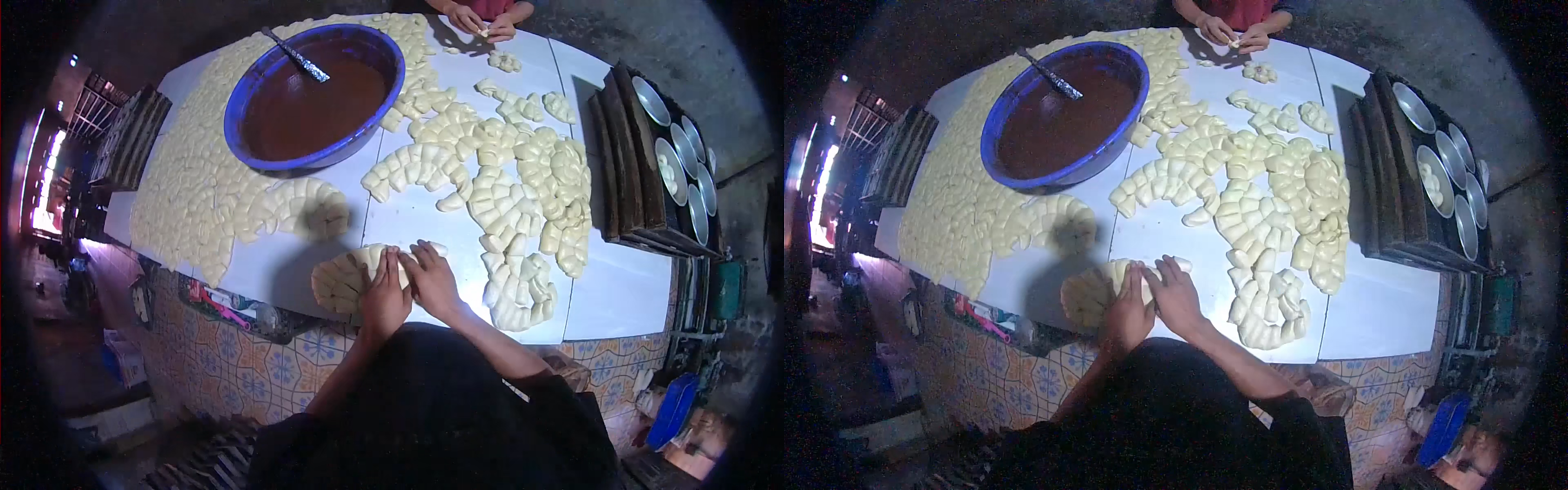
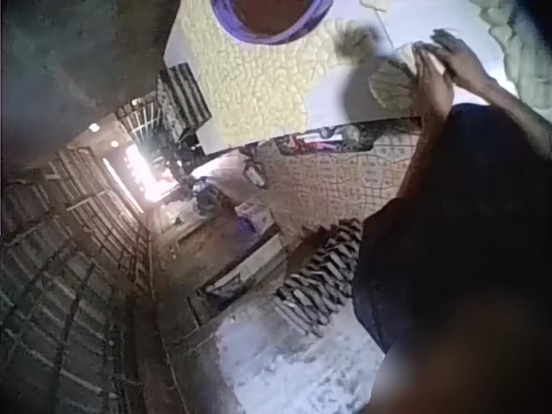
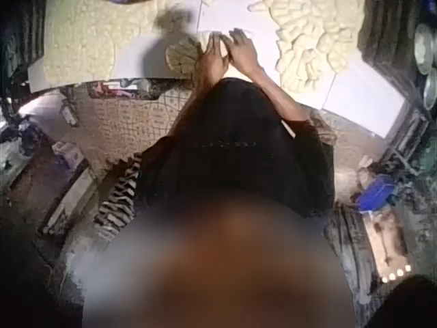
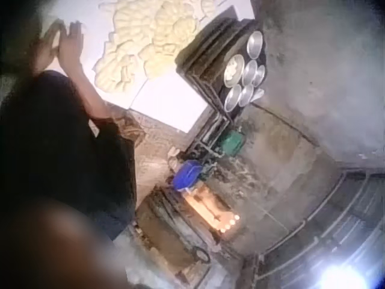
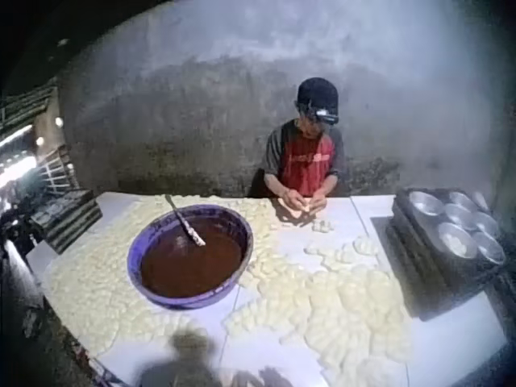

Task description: The person carries a tray of baking tins to a table, shapes dough portions into balls by hand, and places the shaped dough into the baking tins.

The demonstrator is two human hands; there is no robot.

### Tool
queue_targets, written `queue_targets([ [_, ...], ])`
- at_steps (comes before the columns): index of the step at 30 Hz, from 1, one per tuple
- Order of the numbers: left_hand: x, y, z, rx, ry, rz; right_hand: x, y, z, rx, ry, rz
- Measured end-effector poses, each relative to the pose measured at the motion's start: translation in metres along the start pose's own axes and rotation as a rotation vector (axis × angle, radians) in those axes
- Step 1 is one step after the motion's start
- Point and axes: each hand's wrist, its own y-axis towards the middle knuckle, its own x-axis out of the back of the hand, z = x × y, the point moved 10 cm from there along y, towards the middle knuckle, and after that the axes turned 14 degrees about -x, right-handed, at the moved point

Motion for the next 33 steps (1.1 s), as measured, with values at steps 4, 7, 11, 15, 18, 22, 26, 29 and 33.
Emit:
queue_targets([
  [4, 0.002, -0.001, 0.006, 0.062, 0.029, -0.002, -0.002, -0.006, -0.017, -0.205, 0.297, 0.259],
  [7, 0.0, -0.006, 0.019, 0.086, 0.027, -0.011, 0.028, -0.021, -0.052, -0.566, 0.737, 0.242],
  [11, 0.026, 0.008, -0.012, -0.063, -0.136, -0.009, 0.149, -0.011, -0.016, -0.189, 1.102, -0.07],
  [15, 0.055, 0.023, -0.058, -0.058, -0.965, -0.344, 0.129, -0.018, -0.003, -0.329, 0.902, -0.123],
  [18, 0.048, 0.025, -0.049, 0.063, -1.121, -0.447, 0.125, -0.02, 0.007, -0.306, 0.793, -0.283],
  [22, 0.039, 0.009, -0.028, 0.213, -0.991, -0.484, 0.089, -0.002, -0.011, -0.44, 0.996, -0.07],
  [26, 0.012, 0.017, -0.034, 0.336, -1.771, -0.321, 0.087, 0.009, 0.035, -0.066, 0.741, 0.068],
  [29, 0.017, 0.026, -0.037, 0.52, -2.032, -0.336, 0.057, 0.02, 0.021, -0.102, 0.777, 0.141],
  [33, 0.065, 0.079, -0.048, 0.111, -2.38, -0.074, 0.024, 0.025, -0.011, -0.252, 1.309, 0.545],
])
